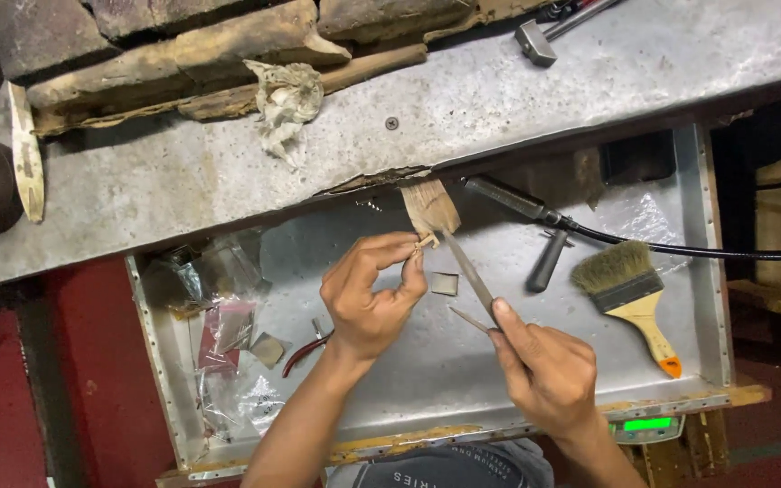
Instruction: Filing and shaping a small metal jewelry component using a hand file and pliers at a workbench.
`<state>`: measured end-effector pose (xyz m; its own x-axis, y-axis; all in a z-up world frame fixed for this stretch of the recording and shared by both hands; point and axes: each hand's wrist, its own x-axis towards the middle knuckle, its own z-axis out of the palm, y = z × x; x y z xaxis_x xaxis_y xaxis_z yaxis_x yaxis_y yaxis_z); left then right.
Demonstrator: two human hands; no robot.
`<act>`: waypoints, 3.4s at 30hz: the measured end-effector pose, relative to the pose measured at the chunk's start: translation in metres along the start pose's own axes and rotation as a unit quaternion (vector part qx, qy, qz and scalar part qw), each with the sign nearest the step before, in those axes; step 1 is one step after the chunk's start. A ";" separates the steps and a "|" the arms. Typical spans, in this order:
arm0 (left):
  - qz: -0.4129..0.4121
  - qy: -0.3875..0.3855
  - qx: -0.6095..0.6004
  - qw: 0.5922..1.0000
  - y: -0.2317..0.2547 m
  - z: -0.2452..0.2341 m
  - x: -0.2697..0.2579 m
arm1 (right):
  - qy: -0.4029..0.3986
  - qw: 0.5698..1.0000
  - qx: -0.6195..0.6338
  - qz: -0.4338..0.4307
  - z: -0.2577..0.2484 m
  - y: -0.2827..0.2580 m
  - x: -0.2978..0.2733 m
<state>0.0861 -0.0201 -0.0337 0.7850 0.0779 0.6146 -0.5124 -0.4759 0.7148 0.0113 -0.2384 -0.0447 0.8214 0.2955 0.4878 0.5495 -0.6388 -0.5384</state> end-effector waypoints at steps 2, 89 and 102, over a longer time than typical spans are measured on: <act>0.011 0.009 0.011 1.000 0.001 0.003 0.001 | -0.003 1.000 0.000 -0.002 0.000 -0.001 0.004; 0.074 0.044 0.030 0.996 0.001 0.007 0.017 | 0.059 0.991 0.118 -0.019 0.034 0.008 0.066; 0.077 0.045 0.038 0.995 0.001 0.011 0.020 | 0.084 0.989 0.120 -0.018 0.034 0.015 0.055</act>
<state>0.1046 -0.0286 -0.0244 0.6630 0.0763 0.7447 -0.5931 -0.5534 0.5848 0.0705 -0.2075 -0.0495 0.7742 0.1803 0.6067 0.6158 -0.4363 -0.6561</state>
